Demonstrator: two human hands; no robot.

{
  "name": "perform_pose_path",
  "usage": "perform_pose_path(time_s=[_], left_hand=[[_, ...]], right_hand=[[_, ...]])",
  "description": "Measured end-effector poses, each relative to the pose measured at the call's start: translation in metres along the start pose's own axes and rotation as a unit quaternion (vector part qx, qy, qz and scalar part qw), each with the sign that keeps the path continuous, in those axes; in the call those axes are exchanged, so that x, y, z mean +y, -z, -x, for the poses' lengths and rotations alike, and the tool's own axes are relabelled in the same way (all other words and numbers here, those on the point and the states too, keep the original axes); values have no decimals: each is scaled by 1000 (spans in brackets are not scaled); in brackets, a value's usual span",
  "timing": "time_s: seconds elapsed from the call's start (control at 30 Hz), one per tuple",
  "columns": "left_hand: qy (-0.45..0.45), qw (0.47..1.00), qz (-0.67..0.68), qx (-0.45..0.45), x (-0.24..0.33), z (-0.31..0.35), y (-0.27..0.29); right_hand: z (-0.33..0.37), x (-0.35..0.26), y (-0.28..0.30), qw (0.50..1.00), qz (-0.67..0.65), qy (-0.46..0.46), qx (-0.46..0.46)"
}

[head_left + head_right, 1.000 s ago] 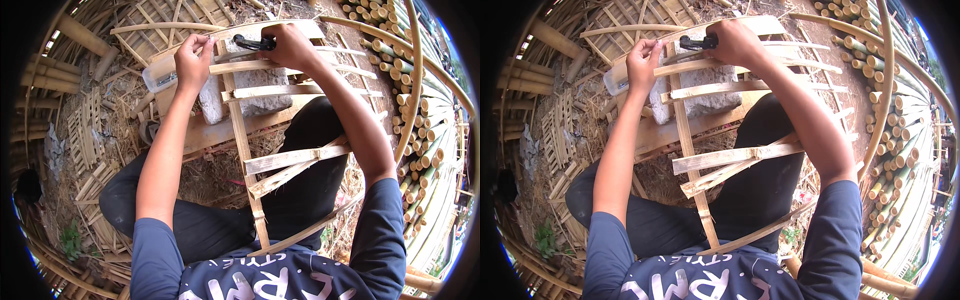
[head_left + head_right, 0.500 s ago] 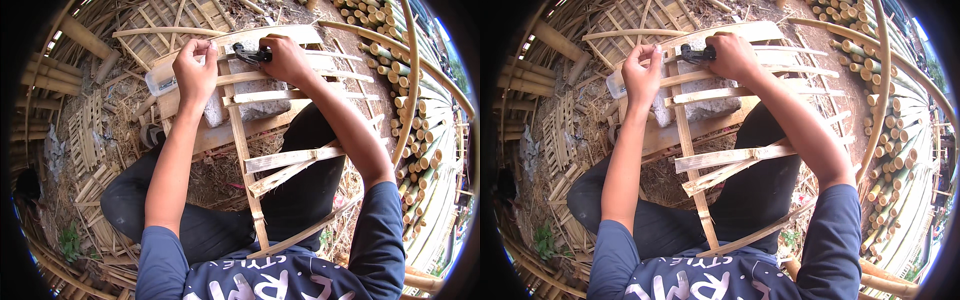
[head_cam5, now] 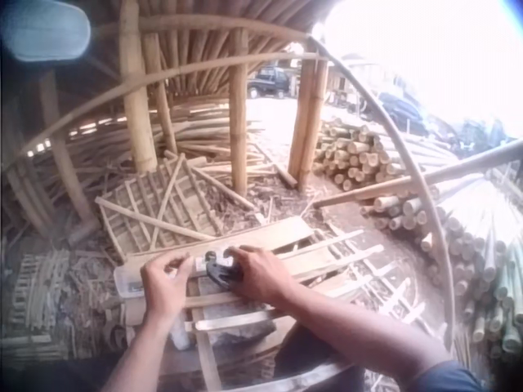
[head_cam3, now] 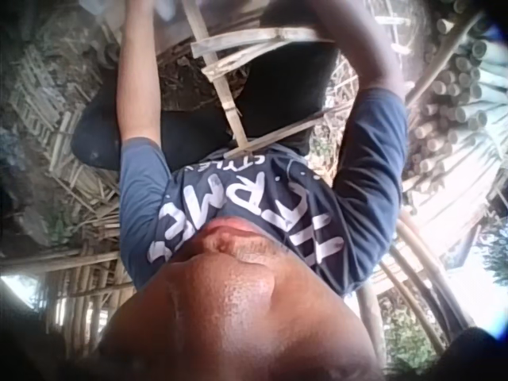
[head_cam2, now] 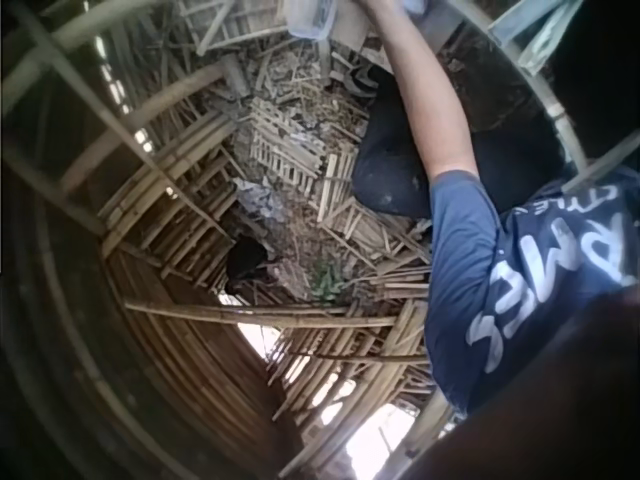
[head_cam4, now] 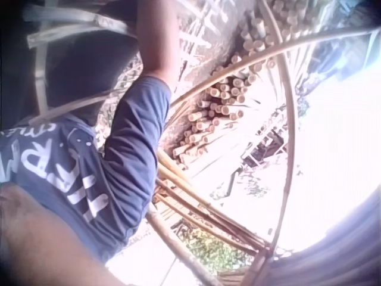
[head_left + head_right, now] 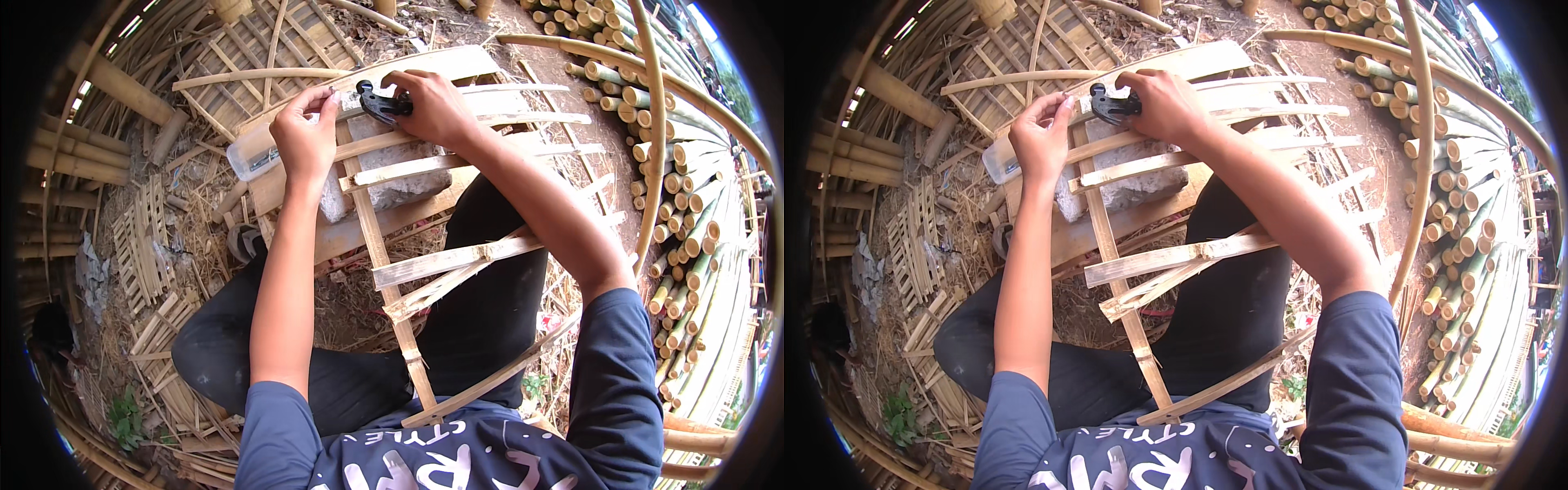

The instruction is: The person positions bamboo strips across a bamboo frame and secures them by hammering nails into the strips using a multi-tool hammer.

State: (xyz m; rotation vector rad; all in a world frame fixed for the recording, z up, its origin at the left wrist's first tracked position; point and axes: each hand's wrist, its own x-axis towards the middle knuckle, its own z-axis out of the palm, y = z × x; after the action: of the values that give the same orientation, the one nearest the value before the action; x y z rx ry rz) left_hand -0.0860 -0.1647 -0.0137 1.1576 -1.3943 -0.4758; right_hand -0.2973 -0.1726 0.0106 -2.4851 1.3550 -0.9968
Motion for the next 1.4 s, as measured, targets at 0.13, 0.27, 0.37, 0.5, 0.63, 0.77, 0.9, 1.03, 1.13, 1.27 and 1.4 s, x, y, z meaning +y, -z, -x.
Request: perform_pose_path(time_s=[0.13,0.27,0.37,0.5,0.63,0.77,0.9,1.03,1.13,1.27,1.4], left_hand=[[31,999,3,5,-13,4,0],[69,994,-27,74,-21,4,4],[100,991,-26,83,-20,3,6],[178,983,13,28,-21,-4,13],[201,978,51,-25,-23,-10,16],[202,977,69,-21,-20,-8,13],[210,975,71,-30,-14,-8,13],[219,973,41,-54,-11,-10,15],[192,980,53,-23,-25,-10,11],[174,984,26,-15,-39,-9,12],[190,980,-34,-40,-20,-5,10]], right_hand=[[2,4,0,999,31,10,-26],[2,6,-1,999,25,15,-24],[2,7,-1,999,26,8,-29],[1,7,-2,999,33,9,-30],[1,4,1,999,37,3,-41],[2,6,0,998,34,3,-43],[3,6,0,999,32,7,-35],[1,5,-2,999,32,5,-38],[1,8,-4,999,25,20,-29],[1,5,-5,999,33,9,-32],[2,3,-4,999,39,3,-32]])
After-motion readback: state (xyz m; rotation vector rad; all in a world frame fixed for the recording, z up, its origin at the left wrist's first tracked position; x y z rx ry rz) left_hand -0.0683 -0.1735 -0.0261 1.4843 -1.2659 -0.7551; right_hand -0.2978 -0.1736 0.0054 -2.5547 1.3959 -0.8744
